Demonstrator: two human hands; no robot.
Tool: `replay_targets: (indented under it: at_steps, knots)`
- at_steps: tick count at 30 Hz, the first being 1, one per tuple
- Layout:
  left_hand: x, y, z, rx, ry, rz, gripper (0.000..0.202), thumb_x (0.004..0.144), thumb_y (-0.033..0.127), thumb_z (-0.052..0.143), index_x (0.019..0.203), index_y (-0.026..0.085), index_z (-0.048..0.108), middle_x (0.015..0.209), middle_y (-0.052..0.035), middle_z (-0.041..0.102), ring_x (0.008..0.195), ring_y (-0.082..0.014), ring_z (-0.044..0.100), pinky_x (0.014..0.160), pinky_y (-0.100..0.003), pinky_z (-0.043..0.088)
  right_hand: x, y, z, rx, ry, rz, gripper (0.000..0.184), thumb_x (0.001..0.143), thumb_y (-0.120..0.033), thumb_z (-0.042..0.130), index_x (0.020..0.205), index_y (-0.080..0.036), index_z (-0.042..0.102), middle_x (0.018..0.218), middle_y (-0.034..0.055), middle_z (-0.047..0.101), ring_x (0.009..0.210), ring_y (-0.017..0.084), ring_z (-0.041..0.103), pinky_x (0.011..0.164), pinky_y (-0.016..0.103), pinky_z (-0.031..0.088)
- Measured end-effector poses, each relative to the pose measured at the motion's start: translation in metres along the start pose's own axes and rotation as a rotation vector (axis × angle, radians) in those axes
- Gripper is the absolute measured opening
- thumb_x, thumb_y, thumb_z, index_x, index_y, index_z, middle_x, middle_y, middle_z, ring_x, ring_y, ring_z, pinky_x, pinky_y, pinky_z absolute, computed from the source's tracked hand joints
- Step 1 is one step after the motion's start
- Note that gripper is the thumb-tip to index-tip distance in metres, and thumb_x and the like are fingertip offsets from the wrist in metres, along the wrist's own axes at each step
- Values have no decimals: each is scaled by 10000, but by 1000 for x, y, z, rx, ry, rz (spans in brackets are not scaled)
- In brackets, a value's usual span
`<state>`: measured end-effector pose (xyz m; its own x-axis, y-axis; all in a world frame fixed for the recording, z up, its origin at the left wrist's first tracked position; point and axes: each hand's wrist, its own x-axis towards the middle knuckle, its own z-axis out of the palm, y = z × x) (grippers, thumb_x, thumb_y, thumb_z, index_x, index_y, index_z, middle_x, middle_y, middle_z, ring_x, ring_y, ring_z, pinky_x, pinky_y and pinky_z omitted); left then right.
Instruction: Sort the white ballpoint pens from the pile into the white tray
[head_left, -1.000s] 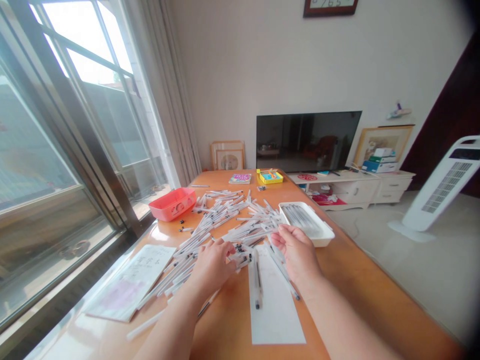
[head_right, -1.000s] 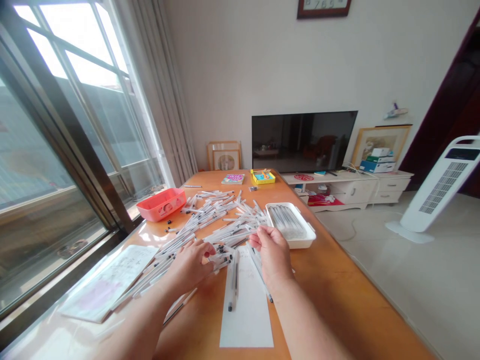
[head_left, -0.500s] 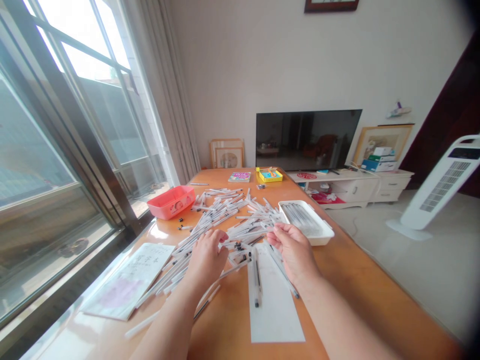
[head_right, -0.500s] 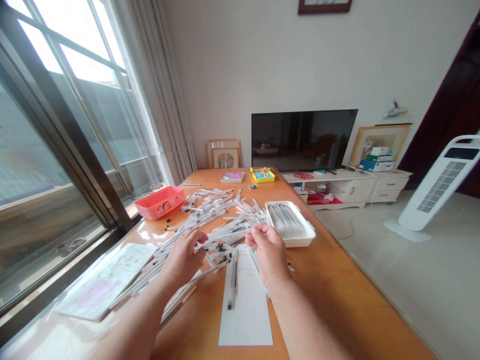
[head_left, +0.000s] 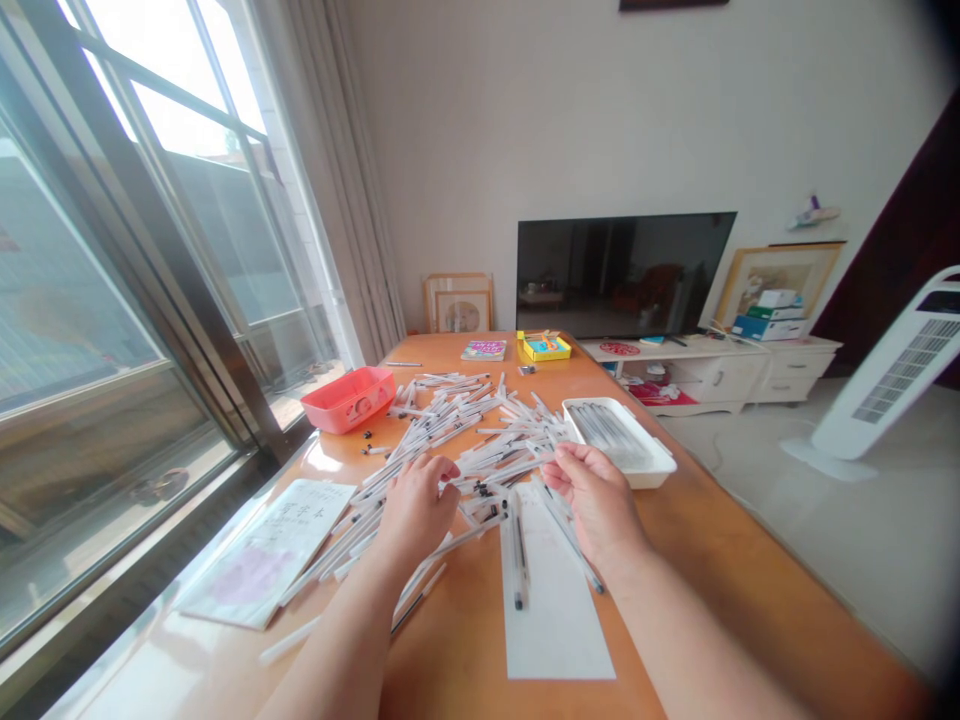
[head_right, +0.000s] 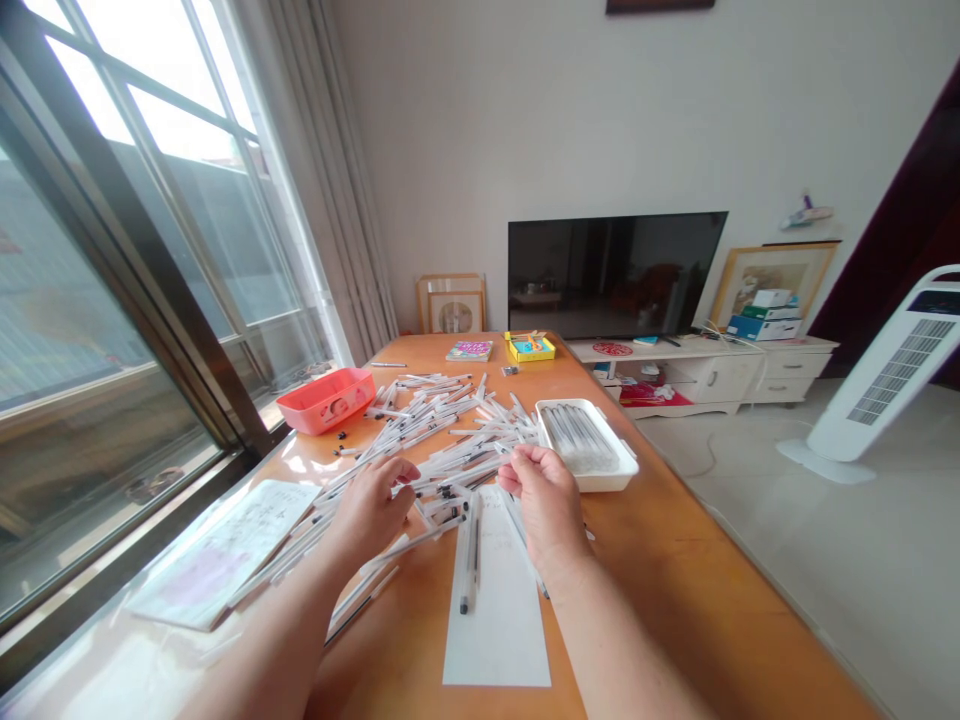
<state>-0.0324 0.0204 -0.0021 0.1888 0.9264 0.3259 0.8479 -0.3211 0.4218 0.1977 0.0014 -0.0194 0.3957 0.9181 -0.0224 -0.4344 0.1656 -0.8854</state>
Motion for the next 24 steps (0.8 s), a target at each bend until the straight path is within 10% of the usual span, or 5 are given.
replay_targets:
  at_steps: [10,17,24]
  knots:
    - [-12,28,-1,-78,36,257,282,872,309,604,1151,276,622,1098,-45,700,1062,-268,573,957,-434,379,-12,10,11,-106,-175,61,355,756,-448,807,948,-180,676,868,48,723,787,171,684,782,341,580]
    - [-5,9,-6,-131,95,97,209,834,146,505,989,238,610,987,-33,701,957,-217,615,843,-354,423,-7,8,6,-99,-74,18,341,734,-428,823,923,-181,683,824,36,710,760,165,677,745,322,582]
    - [-7,8,-4,16,-148,115,173,745,152,562,861,245,651,911,-28,694,883,-220,607,771,-327,393,7,2,-6,-25,68,-26,302,696,-383,848,876,-197,692,783,9,697,729,141,669,703,271,580]
